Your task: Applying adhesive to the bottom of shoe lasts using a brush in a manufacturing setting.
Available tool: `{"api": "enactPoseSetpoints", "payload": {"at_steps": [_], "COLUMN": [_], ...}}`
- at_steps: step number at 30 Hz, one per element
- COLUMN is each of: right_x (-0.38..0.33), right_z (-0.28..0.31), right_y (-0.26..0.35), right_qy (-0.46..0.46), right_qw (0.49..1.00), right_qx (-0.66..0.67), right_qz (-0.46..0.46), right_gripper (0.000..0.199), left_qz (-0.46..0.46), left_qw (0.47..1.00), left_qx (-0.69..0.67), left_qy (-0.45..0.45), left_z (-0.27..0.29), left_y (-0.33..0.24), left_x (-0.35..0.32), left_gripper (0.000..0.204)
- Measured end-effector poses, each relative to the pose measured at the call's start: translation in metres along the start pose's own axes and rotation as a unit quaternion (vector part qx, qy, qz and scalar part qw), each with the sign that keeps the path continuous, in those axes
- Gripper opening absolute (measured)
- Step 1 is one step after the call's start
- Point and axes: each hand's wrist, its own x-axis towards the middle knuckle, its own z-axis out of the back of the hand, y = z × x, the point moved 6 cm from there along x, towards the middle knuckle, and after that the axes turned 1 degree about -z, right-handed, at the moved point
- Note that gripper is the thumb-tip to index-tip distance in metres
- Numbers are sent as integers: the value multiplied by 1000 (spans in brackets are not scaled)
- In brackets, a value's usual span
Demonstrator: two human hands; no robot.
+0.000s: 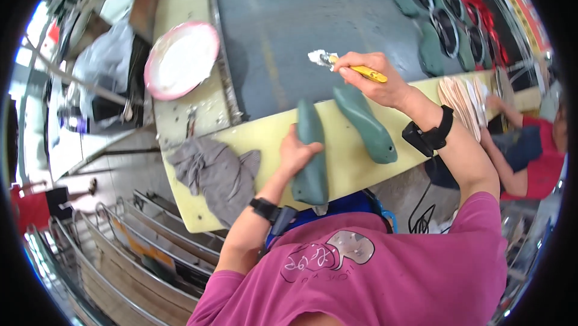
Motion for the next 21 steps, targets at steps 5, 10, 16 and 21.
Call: {"api": "enactPoseSetpoints", "payload": {"at_steps": [5, 10, 16, 21], "right_x": [-81, -91, -141, -198], "right_z": [51, 72, 69, 90], "right_y": [-43, -72, -183, -227], "right_qy": [-44, -63, -42, -247], "right_qw": [989, 960, 925, 968], "right_qx": [138, 272, 342, 47], "right_qz": [-20, 7, -159, -11], "right_gripper": [12, 12, 14, 18], "left_qz": [9, -24, -8, 8], "left_qw": [977, 977, 961, 976], "left_qx": [-177, -79, -186, -162], "left_qy": [122, 195, 206, 144], "left_z": [-5, -51, -100, -133], "left_y": [-48, -105, -159, -176], "left_x": [8, 14, 36, 102], "left_gripper": [67, 72, 68, 58]}}
